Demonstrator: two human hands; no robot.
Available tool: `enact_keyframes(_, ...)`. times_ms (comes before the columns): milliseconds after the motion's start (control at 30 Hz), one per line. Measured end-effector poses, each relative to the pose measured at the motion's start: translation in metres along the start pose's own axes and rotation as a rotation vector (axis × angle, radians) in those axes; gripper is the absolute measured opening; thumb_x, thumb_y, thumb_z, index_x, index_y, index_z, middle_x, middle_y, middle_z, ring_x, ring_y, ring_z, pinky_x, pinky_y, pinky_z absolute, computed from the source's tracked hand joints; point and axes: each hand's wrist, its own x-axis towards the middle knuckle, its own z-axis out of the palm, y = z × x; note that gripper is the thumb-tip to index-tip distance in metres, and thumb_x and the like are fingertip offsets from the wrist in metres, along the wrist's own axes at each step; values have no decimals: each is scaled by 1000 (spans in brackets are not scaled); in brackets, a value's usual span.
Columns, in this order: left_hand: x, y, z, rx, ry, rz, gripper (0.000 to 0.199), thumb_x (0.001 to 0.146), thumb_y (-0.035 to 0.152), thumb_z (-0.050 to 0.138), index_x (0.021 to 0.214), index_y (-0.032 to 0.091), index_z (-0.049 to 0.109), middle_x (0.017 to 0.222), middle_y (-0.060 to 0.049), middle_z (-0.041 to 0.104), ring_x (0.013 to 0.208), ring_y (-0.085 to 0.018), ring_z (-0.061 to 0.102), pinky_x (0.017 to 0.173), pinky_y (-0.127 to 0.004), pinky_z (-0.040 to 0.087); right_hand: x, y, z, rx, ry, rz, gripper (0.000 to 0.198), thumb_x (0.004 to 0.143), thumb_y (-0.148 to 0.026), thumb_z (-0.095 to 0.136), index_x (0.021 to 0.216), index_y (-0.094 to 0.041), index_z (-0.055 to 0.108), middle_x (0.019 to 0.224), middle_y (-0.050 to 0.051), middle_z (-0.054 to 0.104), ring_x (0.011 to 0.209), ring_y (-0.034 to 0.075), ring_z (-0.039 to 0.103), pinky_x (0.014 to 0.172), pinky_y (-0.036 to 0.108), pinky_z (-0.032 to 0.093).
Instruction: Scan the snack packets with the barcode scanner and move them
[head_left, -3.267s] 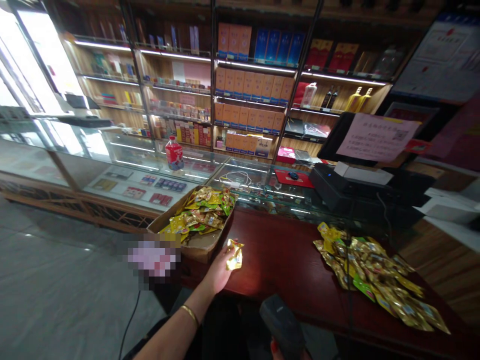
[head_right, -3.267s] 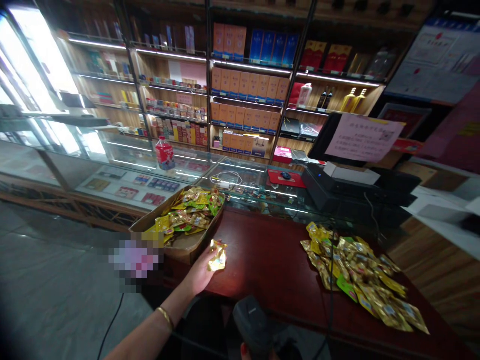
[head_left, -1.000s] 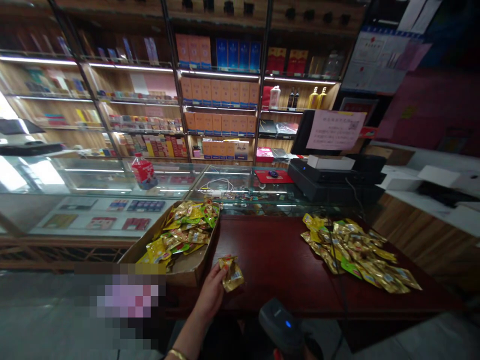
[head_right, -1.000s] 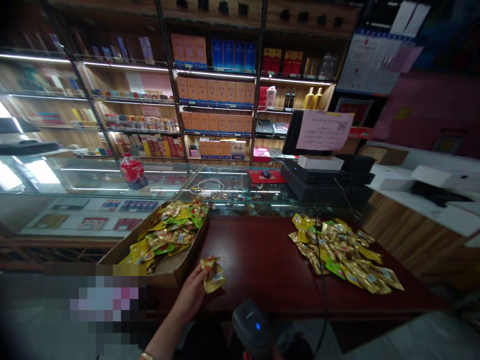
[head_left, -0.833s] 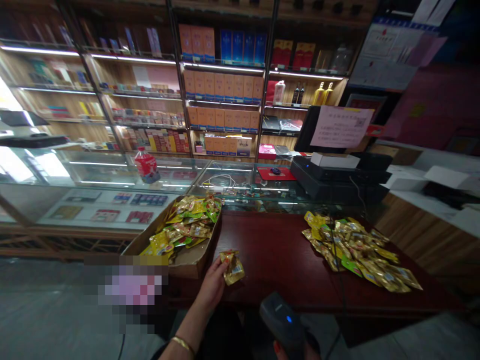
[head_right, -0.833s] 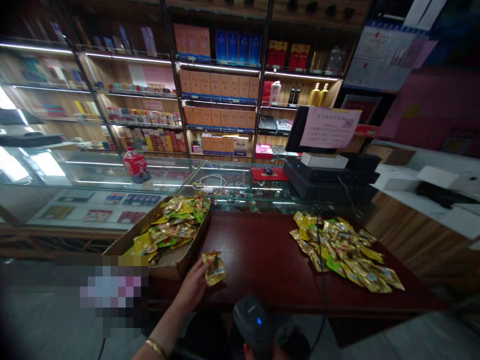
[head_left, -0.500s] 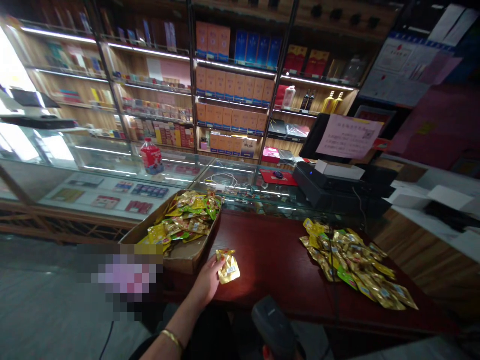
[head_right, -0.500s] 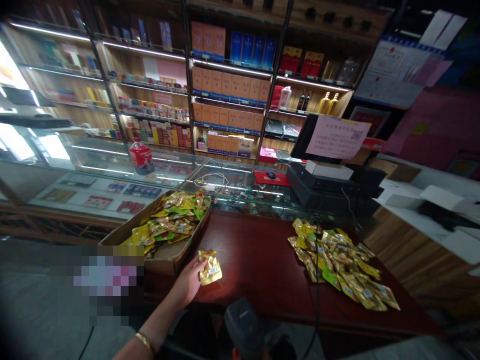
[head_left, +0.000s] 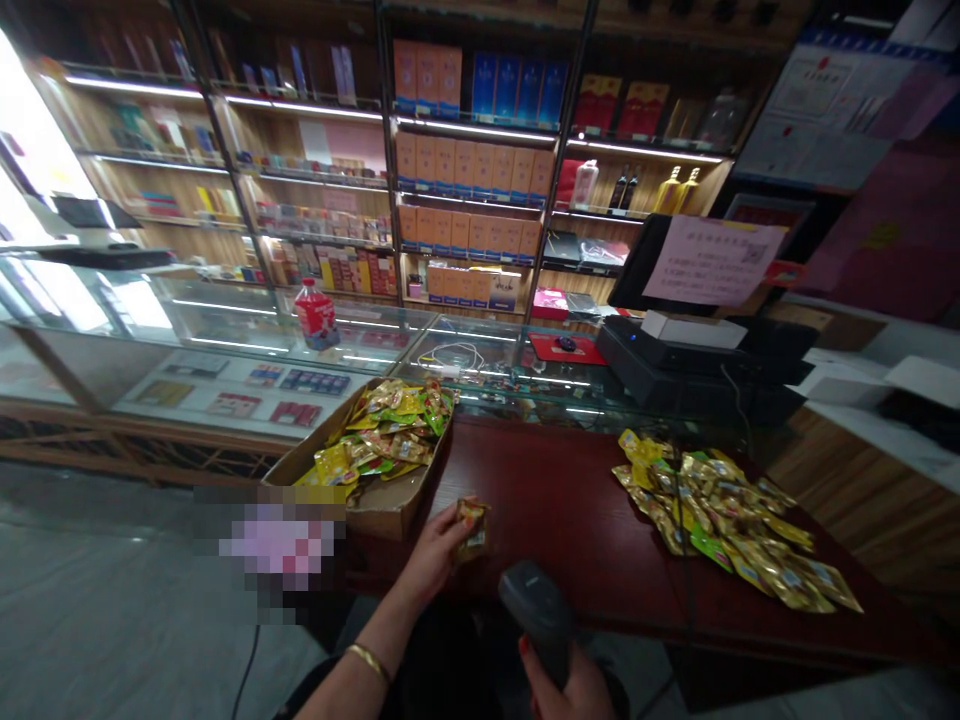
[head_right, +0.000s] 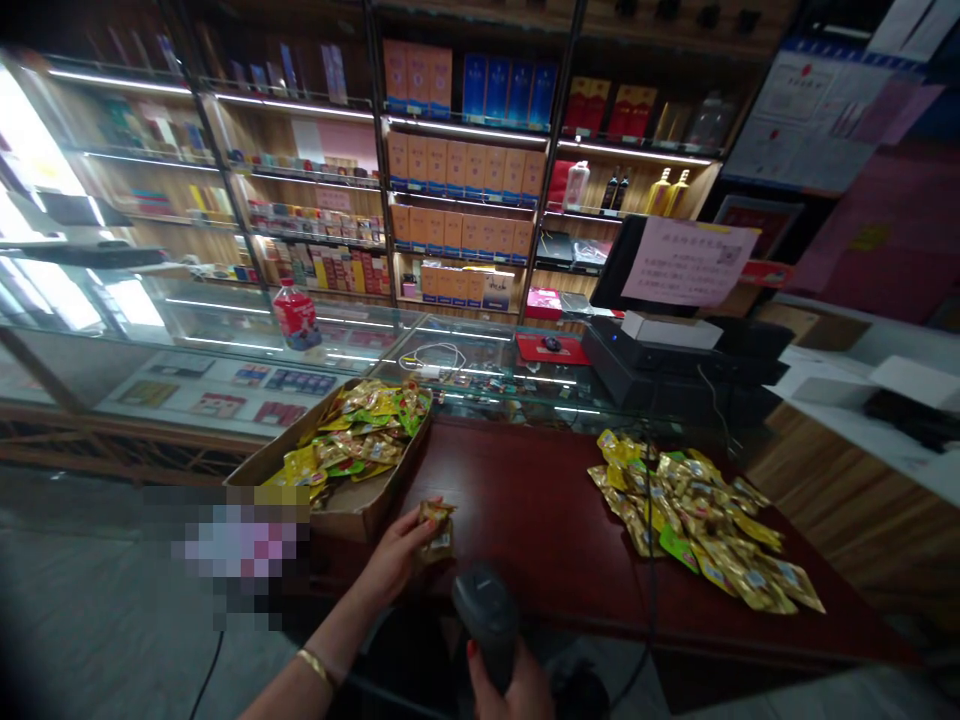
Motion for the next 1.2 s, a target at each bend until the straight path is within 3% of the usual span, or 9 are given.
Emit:
enact_keyframes(200,-3,2,2,55,-37,43,41,72,33,82,110,18,75,102,-10,76,91,-23,67,79,-30,50,14,-18,16,193,-142,-12,60,78,-76,49,81,-18,68,44,-1,57,41,17,58,45,25,44)
enact_keyframes(467,-2,3,4,17,-37,26,39,69,36,84,103,17,77,91,-9,76,82,-22,69,76,-29,50,20,-17,23,203,-195,-37,61,80,-74,50,88,-16,70,48,2,61,42,19,60,42,25,43)
enact_keyframes(600,-1,3,3,8,-59,42,38,73,35,82,105,17,77,103,-12,76,89,-22,68,80,-29,48,21,-21,20,179,-177,-65,61,79,-74,52,88,-16,72,50,4,64,48,21,65,44,25,46)
enact_keyframes(933,-1,1,1,-7,5,-2,42,70,36,84,108,18,76,93,-9,76,77,-20,68,73,-30,49,25,-11,18,182,-138,-22,62,76,-73,53,92,-16,70,43,0,61,39,20,61,42,25,45)
enact_keyframes(1200,5,-4,-1,-3,47,0,32,67,37,86,90,16,77,80,-8,74,70,-20,67,67,-29,48,15,-11,5,134,-126,-3,65,74,-79,48,83,-18,70,47,4,66,40,21,63,46,27,49)
